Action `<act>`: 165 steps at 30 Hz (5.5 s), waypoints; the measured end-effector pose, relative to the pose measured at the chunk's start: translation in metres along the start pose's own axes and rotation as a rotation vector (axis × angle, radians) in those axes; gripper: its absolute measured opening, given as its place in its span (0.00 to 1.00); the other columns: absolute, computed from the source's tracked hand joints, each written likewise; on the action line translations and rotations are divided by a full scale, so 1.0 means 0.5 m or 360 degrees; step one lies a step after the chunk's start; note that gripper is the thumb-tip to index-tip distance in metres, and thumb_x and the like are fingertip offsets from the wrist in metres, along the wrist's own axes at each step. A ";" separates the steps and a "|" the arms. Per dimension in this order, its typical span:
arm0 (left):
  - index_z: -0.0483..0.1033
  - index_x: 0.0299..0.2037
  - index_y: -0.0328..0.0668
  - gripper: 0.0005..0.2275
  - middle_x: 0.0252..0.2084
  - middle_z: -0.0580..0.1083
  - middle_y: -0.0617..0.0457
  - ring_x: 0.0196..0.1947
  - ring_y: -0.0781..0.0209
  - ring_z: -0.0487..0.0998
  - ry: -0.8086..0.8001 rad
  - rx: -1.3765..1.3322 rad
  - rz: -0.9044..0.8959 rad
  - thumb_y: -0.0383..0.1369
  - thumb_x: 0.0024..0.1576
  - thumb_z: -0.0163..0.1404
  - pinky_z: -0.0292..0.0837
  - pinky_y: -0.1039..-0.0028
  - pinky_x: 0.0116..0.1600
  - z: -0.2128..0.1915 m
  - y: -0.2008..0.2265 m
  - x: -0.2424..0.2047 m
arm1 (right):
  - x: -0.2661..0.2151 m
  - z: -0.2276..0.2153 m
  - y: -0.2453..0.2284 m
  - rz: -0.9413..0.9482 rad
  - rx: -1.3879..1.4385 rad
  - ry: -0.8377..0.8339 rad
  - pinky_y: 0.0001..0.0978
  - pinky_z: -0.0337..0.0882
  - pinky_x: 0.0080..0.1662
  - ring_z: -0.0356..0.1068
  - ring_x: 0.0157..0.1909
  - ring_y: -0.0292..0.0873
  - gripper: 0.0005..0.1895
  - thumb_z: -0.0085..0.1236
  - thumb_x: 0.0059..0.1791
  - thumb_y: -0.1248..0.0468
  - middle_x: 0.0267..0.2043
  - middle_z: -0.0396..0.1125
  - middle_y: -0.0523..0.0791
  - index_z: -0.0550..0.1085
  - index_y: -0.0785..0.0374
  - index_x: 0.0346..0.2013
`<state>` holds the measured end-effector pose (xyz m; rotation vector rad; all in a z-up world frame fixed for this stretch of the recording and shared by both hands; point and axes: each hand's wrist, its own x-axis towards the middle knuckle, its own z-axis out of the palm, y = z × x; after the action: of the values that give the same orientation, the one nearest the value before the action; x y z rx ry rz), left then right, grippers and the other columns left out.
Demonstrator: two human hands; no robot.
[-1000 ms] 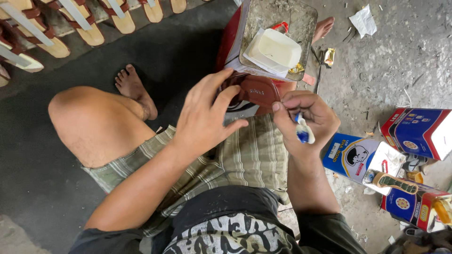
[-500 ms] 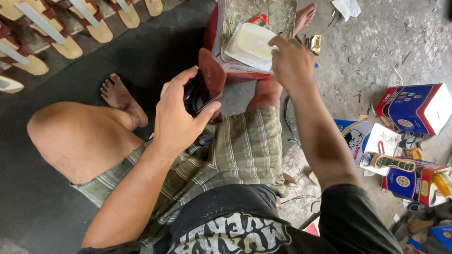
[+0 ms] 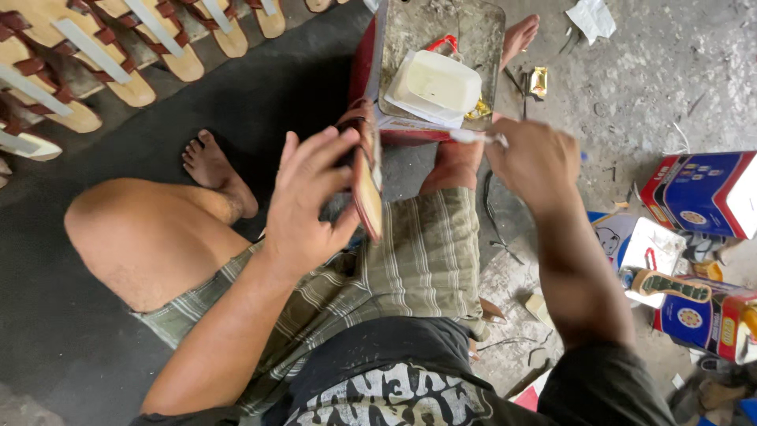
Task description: The person sits on the floor and applies a white adhesive to the edges and straps of a brown leather sandal using a small brush. The person repeatedly dips the brush into a container and works on one sandal at a time, placing finished units on a nearby rack.
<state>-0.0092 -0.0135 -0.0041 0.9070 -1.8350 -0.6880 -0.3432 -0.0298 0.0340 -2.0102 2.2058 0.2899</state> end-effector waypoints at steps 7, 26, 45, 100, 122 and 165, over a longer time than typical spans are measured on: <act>0.64 0.55 0.59 0.21 0.66 0.70 0.43 0.67 0.39 0.71 0.0048 -0.0068 0.0451 0.26 0.61 0.63 0.46 0.35 0.77 0.011 -0.003 -0.013 | -0.204 -0.009 -0.134 -0.0350 0.2221 0.0118 0.26 0.75 0.41 0.77 0.41 0.37 0.10 0.58 0.53 0.72 0.40 0.76 0.49 0.76 0.69 0.48; 0.67 0.56 0.61 0.23 0.66 0.70 0.45 0.67 0.43 0.72 0.0012 0.0039 0.0437 0.25 0.58 0.64 0.50 0.36 0.76 -0.003 0.008 -0.011 | -0.233 -0.010 -0.198 -0.0723 0.2013 0.0473 0.27 0.73 0.41 0.75 0.40 0.40 0.07 0.58 0.51 0.75 0.43 0.73 0.52 0.74 0.69 0.44; 0.61 0.68 0.49 0.30 0.67 0.70 0.42 0.62 0.44 0.77 -0.0106 -0.0567 0.0164 0.27 0.57 0.62 0.69 0.54 0.68 -0.009 0.033 -0.005 | -0.203 -0.019 -0.191 -0.0766 0.1895 0.0552 0.27 0.73 0.43 0.75 0.41 0.41 0.06 0.59 0.51 0.76 0.42 0.73 0.51 0.74 0.70 0.43; 0.55 0.76 0.36 0.31 0.48 0.80 0.51 0.49 0.66 0.80 -0.0485 -0.1243 -0.0728 0.36 0.64 0.51 0.74 0.73 0.61 -0.046 0.050 -0.006 | -0.184 -0.036 -0.163 -0.0836 0.1314 0.0582 0.26 0.72 0.36 0.75 0.35 0.42 0.08 0.61 0.48 0.78 0.38 0.74 0.51 0.76 0.69 0.40; 0.52 0.78 0.37 0.32 0.57 0.76 0.45 0.54 0.61 0.80 -0.0320 -0.1144 -0.0657 0.38 0.67 0.52 0.76 0.70 0.65 -0.031 0.036 -0.031 | -0.226 0.022 -0.137 -0.0811 0.2060 0.0131 0.28 0.72 0.36 0.74 0.34 0.40 0.05 0.60 0.50 0.71 0.38 0.74 0.51 0.75 0.69 0.40; 0.38 0.82 0.39 0.53 0.62 0.69 0.48 0.62 0.60 0.72 -0.0417 -0.1637 -0.0818 0.32 0.53 0.69 0.68 0.66 0.73 -0.001 0.023 -0.028 | -0.230 0.025 -0.149 -0.0558 0.1734 0.0416 0.29 0.72 0.45 0.74 0.40 0.42 0.06 0.59 0.52 0.75 0.43 0.73 0.50 0.74 0.70 0.42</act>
<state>-0.0081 0.0046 -0.0019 0.5688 -1.1455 -1.9054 -0.2583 0.0779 0.0454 -1.7097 1.4626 -1.0238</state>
